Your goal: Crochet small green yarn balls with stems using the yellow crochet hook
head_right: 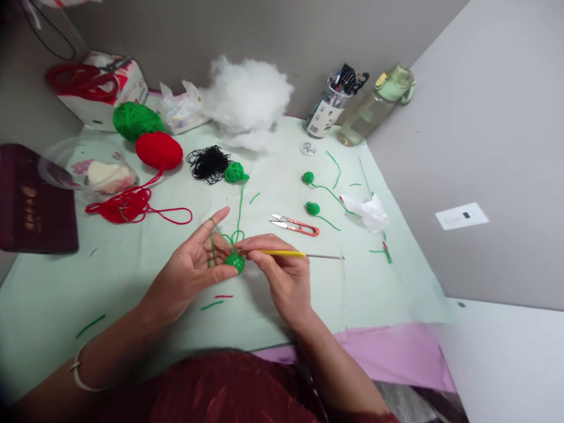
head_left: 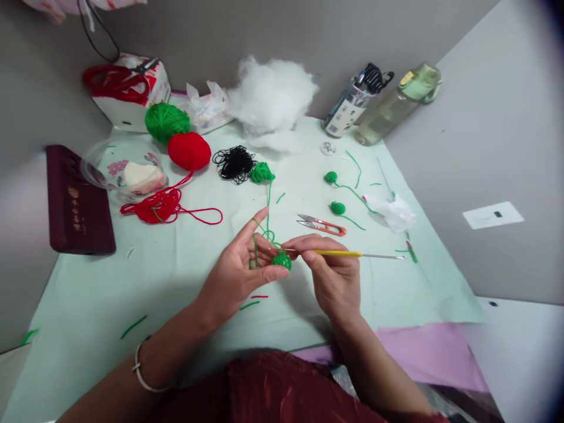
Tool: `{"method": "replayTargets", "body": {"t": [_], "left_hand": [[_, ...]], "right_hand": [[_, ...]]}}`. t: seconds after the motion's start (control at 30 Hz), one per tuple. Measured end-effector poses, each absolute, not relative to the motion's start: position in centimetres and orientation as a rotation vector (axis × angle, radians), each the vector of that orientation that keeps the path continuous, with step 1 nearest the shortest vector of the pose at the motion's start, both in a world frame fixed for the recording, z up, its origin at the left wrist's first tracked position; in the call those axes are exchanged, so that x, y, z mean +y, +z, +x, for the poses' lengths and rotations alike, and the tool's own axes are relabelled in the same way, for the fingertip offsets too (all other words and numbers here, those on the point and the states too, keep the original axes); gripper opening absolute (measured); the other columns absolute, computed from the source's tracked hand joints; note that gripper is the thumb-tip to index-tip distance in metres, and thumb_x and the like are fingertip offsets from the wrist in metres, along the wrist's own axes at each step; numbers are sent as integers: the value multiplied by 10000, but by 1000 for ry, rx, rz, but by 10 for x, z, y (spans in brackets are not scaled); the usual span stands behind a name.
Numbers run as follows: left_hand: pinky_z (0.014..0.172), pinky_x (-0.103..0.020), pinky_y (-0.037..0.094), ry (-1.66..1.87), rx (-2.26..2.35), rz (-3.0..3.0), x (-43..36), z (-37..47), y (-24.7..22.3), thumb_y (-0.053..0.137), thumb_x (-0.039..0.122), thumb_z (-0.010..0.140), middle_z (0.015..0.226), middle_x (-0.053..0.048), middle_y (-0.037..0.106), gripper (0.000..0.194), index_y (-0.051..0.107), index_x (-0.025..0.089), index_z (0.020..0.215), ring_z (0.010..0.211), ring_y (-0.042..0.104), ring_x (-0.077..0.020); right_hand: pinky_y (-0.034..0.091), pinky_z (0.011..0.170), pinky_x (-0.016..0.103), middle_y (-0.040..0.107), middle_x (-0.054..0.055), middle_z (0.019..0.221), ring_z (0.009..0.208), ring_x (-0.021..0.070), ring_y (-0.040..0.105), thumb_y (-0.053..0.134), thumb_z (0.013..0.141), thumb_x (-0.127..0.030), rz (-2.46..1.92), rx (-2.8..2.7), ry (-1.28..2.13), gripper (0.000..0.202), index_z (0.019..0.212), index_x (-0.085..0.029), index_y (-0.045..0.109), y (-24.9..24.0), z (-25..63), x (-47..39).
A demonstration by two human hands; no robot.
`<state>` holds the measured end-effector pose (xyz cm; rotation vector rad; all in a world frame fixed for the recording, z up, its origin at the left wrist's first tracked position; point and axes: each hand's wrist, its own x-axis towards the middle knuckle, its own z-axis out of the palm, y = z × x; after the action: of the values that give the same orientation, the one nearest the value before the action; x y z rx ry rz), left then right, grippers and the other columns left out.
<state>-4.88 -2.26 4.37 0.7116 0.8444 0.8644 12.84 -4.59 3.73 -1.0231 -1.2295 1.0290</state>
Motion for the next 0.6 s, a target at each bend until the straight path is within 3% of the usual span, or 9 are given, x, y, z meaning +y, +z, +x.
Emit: {"method": "replayTargets", "body": {"t": [0.17,0.33,0.6], "left_hand": [[843,-284,535,886,900,733,-23,-47,47,919,96,657,911,49,639,1228,283,252,1695,871,675,-153],[890,-320,539,899,884,743,-24,-47,47,940,181,690,985,10,682,1157,333,278,1671,942,706,-189],[908,-323,522,900,902,765,-23,-49,44,939,244,731,984,-1,705,934,507,246,1558,937,655,-176]], "right_hand": [[628,843,360,844,3,987,942,192,775,741,983,-303,-1031,-1203,1073,108,1011,-336,840,34,127,-46],[620,771,338,832,23,996,876,182,753,738,985,-314,-1029,-1161,1084,94,1011,-304,828,33,127,-47],[645,687,330,789,33,936,738,162,745,662,1033,-358,-1019,-1084,1037,179,995,-247,797,43,128,-49]]}}
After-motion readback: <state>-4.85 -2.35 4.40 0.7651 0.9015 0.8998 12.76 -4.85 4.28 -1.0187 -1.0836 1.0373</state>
